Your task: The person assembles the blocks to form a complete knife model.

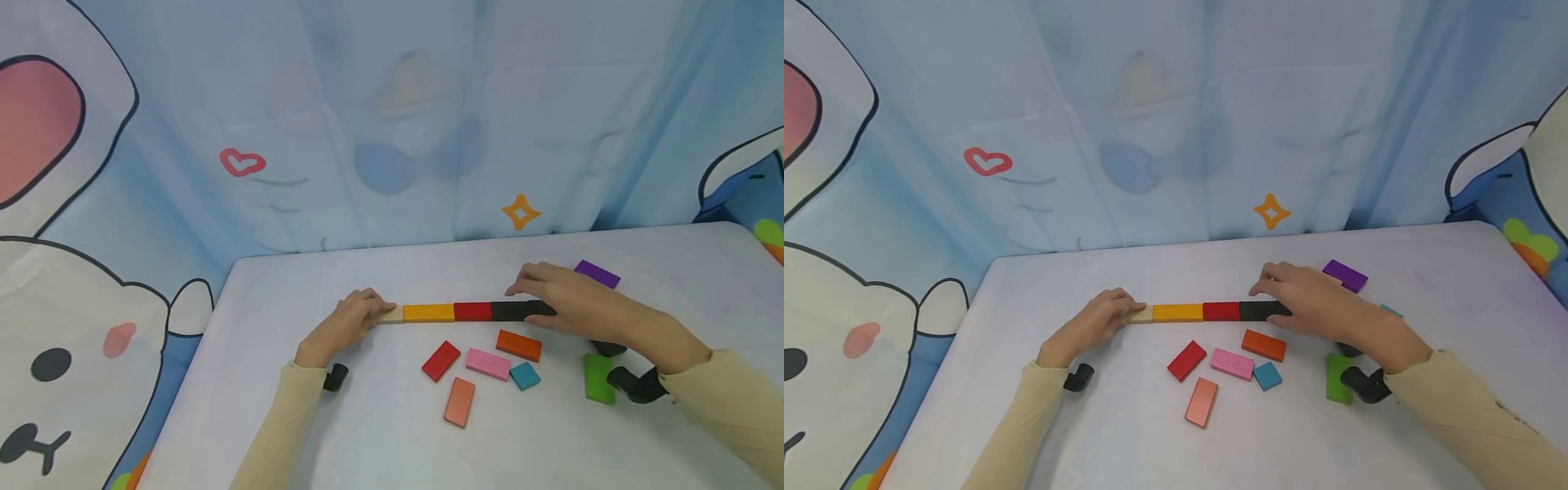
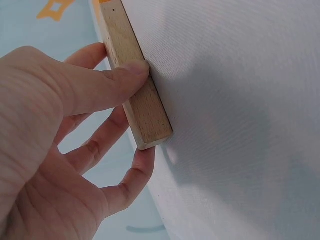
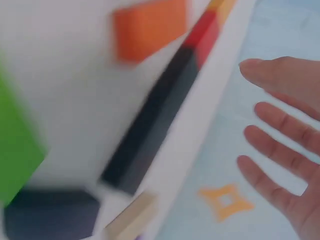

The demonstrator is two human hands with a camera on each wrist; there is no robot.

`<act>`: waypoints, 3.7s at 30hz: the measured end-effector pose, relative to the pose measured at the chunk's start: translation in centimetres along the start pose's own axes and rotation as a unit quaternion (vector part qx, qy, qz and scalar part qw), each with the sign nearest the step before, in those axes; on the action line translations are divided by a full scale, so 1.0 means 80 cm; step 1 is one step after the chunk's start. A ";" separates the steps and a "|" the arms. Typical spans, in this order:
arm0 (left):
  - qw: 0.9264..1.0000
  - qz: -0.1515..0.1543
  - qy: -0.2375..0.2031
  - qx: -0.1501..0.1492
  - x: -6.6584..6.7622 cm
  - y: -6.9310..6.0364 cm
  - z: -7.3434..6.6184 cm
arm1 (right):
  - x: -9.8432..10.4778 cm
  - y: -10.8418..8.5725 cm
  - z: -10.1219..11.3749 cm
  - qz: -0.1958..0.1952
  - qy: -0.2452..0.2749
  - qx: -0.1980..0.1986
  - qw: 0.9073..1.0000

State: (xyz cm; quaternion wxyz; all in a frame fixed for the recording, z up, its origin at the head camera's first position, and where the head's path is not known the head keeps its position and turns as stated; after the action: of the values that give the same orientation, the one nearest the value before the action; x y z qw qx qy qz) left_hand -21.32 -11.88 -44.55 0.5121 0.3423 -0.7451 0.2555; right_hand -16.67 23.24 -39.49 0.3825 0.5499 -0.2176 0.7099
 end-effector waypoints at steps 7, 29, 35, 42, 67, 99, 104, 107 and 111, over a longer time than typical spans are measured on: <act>1.000 0.004 -0.007 0.007 -0.001 0.001 0.001 | -0.012 0.005 0.040 0.021 0.033 0.000 0.999; 1.000 -0.009 -0.006 0.007 -0.001 -0.002 0.003 | -0.069 -0.002 0.032 0.045 0.055 -0.099 0.993; 1.000 -0.013 0.002 -0.008 0.000 0.000 0.002 | -0.068 -0.005 0.031 0.031 0.058 -0.105 0.992; 1.000 -0.008 0.006 -0.006 -0.001 0.000 0.002 | -0.067 0.002 0.037 0.034 0.040 -0.094 0.994; 1.000 -0.003 0.004 -0.005 -0.003 0.001 0.005 | -0.080 0.055 0.061 -0.007 0.049 -0.049 0.998; 1.000 0.001 0.017 0.000 -0.003 0.000 0.004 | -0.085 0.048 0.063 -0.017 0.008 0.011 1.000; 1.000 -0.002 0.020 -0.002 -0.002 -0.001 0.004 | -0.083 0.050 0.065 -0.020 0.000 0.020 1.000; 1.000 -0.003 0.021 -0.004 -0.002 -0.001 0.004 | -0.082 0.051 0.066 -0.025 -0.002 0.021 0.999; 1.000 -0.003 0.019 -0.002 -0.001 -0.001 0.004 | -0.081 0.052 0.066 -0.033 -0.003 0.022 0.999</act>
State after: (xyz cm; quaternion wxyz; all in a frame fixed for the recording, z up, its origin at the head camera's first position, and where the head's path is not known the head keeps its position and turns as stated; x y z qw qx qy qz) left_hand -21.45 -12.11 -44.75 0.5276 0.3387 -0.7349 0.2585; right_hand -16.02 14.92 -43.58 0.3926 0.5673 -0.1846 0.7000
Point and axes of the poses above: each hand's wrist, its own y-axis towards the middle knuckle, its own x-axis out of the back of the hand, z = x × y, the point moved 3 cm from there along y, towards the middle knuckle, and after that the axes turned 5 degrees about y, right-handed, at the moved point
